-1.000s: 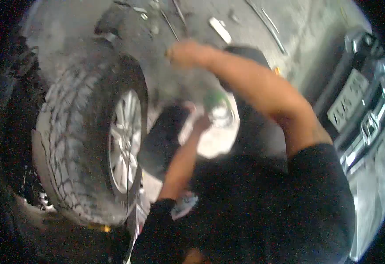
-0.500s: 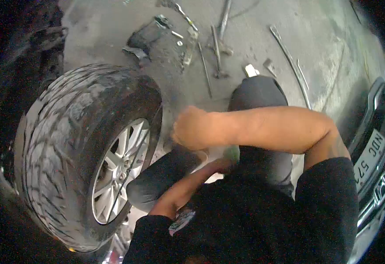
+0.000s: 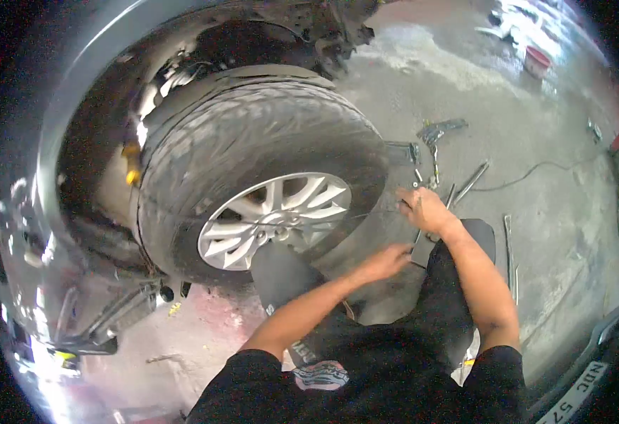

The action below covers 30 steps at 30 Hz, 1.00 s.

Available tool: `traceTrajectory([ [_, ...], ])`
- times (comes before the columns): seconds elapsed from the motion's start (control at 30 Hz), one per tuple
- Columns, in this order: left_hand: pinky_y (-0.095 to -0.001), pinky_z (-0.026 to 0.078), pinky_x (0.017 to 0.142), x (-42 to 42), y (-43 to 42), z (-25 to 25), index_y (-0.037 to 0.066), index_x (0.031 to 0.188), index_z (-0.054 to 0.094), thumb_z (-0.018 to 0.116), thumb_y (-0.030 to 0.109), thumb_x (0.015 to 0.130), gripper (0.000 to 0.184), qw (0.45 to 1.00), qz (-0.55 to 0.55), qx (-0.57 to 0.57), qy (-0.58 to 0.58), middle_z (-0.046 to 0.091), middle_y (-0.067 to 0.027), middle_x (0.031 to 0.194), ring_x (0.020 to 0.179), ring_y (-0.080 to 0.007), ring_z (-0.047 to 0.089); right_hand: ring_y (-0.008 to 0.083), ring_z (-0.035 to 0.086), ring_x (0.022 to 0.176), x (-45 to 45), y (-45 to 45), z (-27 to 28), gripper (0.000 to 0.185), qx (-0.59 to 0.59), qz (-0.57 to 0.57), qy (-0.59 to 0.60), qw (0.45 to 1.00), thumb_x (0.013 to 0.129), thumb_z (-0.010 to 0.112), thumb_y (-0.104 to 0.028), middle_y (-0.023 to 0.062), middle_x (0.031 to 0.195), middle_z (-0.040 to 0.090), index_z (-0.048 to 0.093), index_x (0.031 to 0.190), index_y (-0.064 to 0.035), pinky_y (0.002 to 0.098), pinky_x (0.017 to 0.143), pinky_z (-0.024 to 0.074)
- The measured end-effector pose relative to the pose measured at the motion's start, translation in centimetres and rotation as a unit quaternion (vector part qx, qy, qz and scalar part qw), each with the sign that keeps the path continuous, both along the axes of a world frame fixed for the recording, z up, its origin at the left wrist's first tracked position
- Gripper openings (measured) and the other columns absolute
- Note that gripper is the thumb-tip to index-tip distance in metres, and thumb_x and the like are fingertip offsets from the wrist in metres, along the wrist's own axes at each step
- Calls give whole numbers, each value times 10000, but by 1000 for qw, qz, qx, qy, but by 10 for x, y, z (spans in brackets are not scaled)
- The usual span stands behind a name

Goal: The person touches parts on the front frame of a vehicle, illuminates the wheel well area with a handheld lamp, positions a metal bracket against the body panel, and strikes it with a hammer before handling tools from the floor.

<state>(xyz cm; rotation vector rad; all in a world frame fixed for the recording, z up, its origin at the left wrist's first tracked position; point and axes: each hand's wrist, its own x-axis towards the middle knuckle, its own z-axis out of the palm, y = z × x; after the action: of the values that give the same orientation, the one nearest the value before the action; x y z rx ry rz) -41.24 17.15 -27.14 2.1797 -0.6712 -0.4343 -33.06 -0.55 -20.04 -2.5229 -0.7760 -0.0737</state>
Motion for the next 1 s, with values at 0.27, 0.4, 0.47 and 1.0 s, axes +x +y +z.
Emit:
traceTrajectory([
  [0.27,-453,478,821,-45,181,256,12,1008,665,643,58,831,184,741,340,-50,-577,651,-169,934,861,-357,610,360,605,768,-149,-12,78,466,-54,-7,-146,988,786,661,-62,144,827,611,577,1243,-26,454,713,500],
  [0.4,-489,464,894,-15,289,318,-18,1174,613,607,296,943,390,582,486,86,-647,658,-243,1037,994,-425,617,258,575,660,-210,-45,68,573,-133,75,-158,976,694,689,-109,73,728,571,572,1247,-14,389,650,478],
  [0.47,-490,464,907,3,321,339,-10,1191,608,588,424,940,502,695,529,115,-474,654,-257,1097,1056,-432,610,236,578,655,-229,-43,67,570,-156,87,-168,969,714,675,-138,45,695,569,565,1261,-17,379,646,476],
  [1.0,-256,389,439,13,299,333,15,1337,458,550,182,936,444,740,487,-363,-288,518,-30,750,564,-107,503,231,585,450,-262,-46,55,431,-107,64,-23,992,828,621,-149,53,507,530,590,1246,-49,374,432,457],
])
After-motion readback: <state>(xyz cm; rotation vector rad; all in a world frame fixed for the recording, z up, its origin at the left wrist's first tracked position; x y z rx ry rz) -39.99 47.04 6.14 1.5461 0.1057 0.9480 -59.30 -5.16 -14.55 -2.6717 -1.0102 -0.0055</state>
